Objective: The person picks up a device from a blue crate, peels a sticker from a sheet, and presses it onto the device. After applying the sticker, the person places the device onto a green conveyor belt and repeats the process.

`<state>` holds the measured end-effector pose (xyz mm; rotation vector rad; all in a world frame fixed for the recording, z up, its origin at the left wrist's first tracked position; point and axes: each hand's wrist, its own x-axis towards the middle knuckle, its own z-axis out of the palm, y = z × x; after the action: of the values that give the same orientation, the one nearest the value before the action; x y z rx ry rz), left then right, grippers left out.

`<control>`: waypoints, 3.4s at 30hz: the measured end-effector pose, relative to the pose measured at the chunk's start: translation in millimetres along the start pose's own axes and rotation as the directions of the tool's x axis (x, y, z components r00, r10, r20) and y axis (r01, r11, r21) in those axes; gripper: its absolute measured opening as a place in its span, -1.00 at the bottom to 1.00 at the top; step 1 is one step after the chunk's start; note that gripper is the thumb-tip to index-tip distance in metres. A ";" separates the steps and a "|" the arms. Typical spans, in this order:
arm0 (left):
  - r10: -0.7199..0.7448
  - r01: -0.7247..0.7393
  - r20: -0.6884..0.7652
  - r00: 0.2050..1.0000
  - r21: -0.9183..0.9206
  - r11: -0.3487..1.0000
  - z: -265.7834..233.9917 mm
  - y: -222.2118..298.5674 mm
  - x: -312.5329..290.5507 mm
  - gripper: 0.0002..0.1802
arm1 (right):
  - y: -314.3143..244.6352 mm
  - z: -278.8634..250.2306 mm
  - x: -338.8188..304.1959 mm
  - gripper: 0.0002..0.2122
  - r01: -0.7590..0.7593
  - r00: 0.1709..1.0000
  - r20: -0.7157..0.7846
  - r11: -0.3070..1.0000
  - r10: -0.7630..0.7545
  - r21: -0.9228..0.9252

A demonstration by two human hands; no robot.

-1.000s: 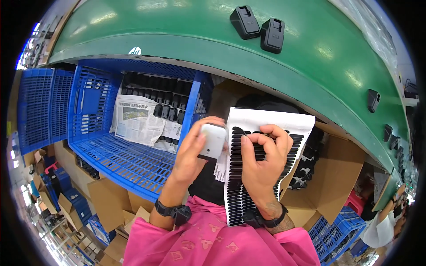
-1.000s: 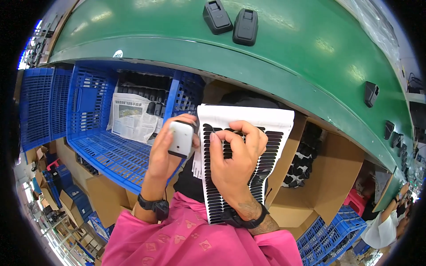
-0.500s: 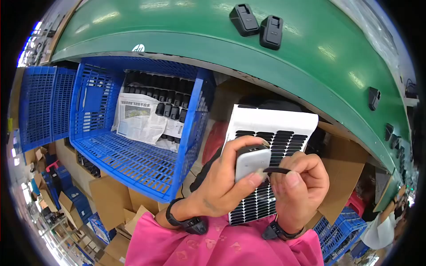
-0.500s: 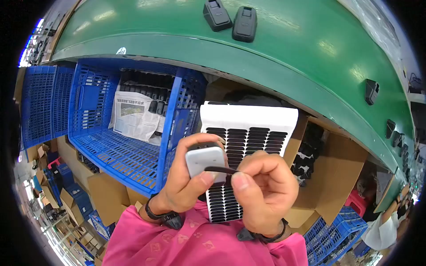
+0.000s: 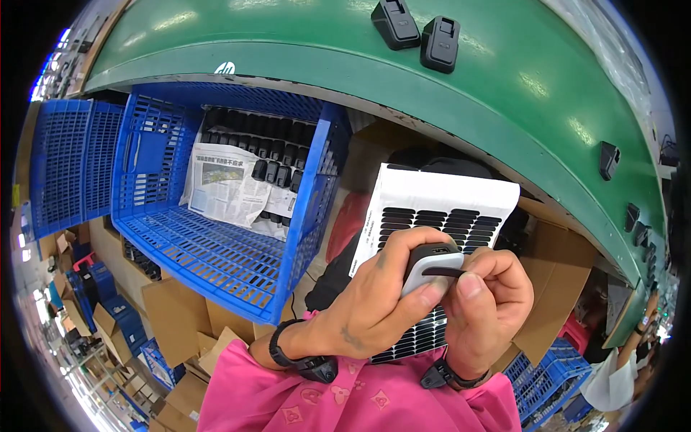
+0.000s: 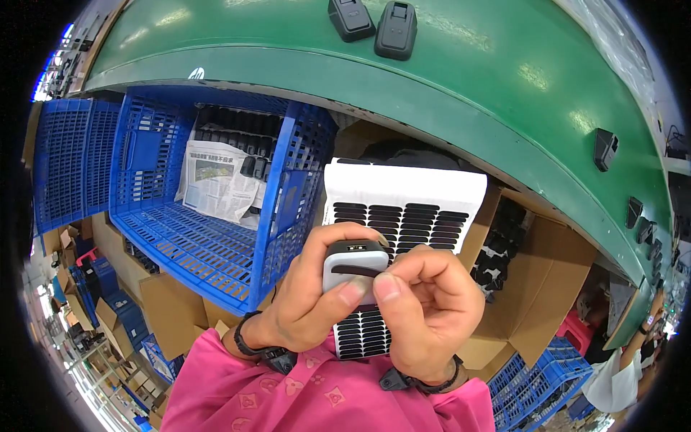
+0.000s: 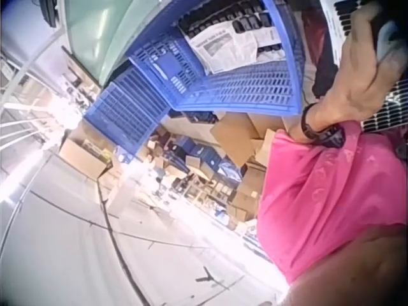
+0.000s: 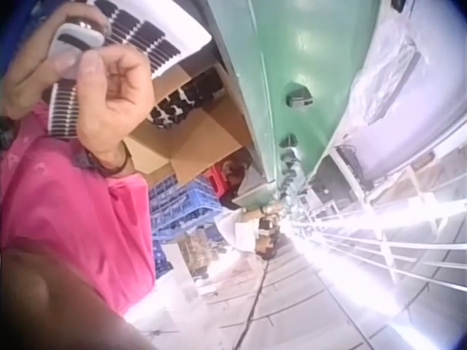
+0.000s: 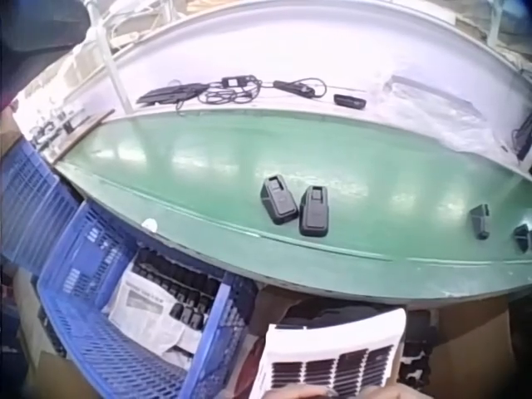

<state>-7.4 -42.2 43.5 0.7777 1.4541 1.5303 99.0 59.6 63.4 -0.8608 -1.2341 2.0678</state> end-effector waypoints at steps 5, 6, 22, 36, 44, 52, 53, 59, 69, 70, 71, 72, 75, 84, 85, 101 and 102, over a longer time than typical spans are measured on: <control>-0.031 0.030 0.010 0.999 0.029 0.999 -0.3 2.3 2.9 -0.50 | 0.2 -1.2 2.9 -0.93 -0.029 1.000 -0.004 1.000 0.029 0.005; -0.031 0.031 0.011 0.999 0.029 0.999 -0.3 1.9 3.3 -0.50 | 0.6 -1.4 3.3 -0.93 -0.029 1.000 -0.005 1.000 0.029 0.005; 0.024 -0.023 -0.011 1.000 0.058 0.998 0.6 -0.4 4.2 -0.52 | 3.6 -0.2 5.3 -0.91 -0.014 1.000 -0.020 1.000 0.014 0.009; 0.017 -0.013 -0.034 0.999 0.123 0.992 0.4 -0.9 3.4 -0.51 | 8.3 3.8 4.1 -0.90 0.008 0.999 -0.031 1.000 -0.008 0.015; -0.046 0.051 -0.049 0.998 0.092 0.994 -3.2 0.4 2.7 -0.50 | 18.2 4.7 8.0 -0.88 0.017 0.997 -0.072 0.998 -0.021 -0.052; -0.196 0.152 -0.097 0.976 -0.347 0.926 -17.0 -0.6 -0.4 -0.57 | 16.7 14.7 20.0 -0.94 -0.183 0.983 0.019 0.977 0.182 0.111; -0.195 0.142 -0.123 0.973 -0.345 0.928 -19.1 0.6 0.5 -0.57 | 14.6 18.1 21.4 -0.94 -0.196 0.980 0.043 0.975 0.192 0.110; -0.137 0.127 -0.388 0.912 -0.051 0.991 -71.4 -23.9 4.4 -0.69 | 18.1 4.5 36.6 -0.88 -0.054 0.974 0.200 0.963 0.110 -0.264; -0.442 0.622 -0.728 0.524 -0.028 0.783 -384.2 -226.5 -24.0 -0.58 | -4.7 -252.8 96.9 -0.50 -0.294 0.931 -0.197 0.951 0.308 0.094; -0.448 0.629 -0.719 0.531 -0.020 0.777 -395.7 -245.7 -27.0 -0.58 | -1.6 -265.3 106.4 -0.50 -0.169 0.974 -0.134 0.978 0.186 0.126; -0.329 0.720 -0.758 0.563 0.254 0.646 -404.0 -261.5 -35.4 -0.55 | 3.7 -269.1 114.0 -0.51 -0.047 0.996 -0.069 0.985 0.059 0.166; -0.210 0.743 -0.749 0.628 0.498 0.446 -407.1 -273.3 -34.4 -0.53 | 2.2 -262.8 113.0 -0.53 -0.032 0.999 -0.022 0.956 0.040 0.293; -0.146 0.768 -0.774 0.617 0.550 0.328 -401.2 -301.9 -26.5 -0.46 | 6.3 -245.9 119.9 -0.55 0.114 0.729 -0.683 0.991 -0.035 0.071; -0.059 0.710 -0.721 0.691 0.661 0.244 -395.6 -340.8 -12.1 -0.65 | -0.4 -259.7 110.6 -0.53 -0.018 0.998 -0.052 0.986 0.027 0.163; -0.064 0.710 -0.719 0.692 0.661 0.242 -395.6 -344.3 -13.9 -0.65 | 1.0 -231.2 118.1 -0.53 0.017 0.876 -0.482 0.998 0.017 0.066; 0.471 0.364 -0.578 0.666 0.804 0.471 -330.3 -132.3 17.7 -0.84 | 3.0 -184.1 125.2 -0.49 0.070 0.583 -0.812 0.998 -0.034 0.009; 0.548 0.319 -0.508 0.664 0.856 0.407 -303.6 -92.3 28.6 -0.84 | 4.9 -187.9 125.3 -0.52 0.072 0.618 -0.786 0.997 -0.029 0.019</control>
<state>-273.4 -157.1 -88.9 0.8956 3.1267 1.0190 163.6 250.3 -38.8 -1.4760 -0.6799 1.3569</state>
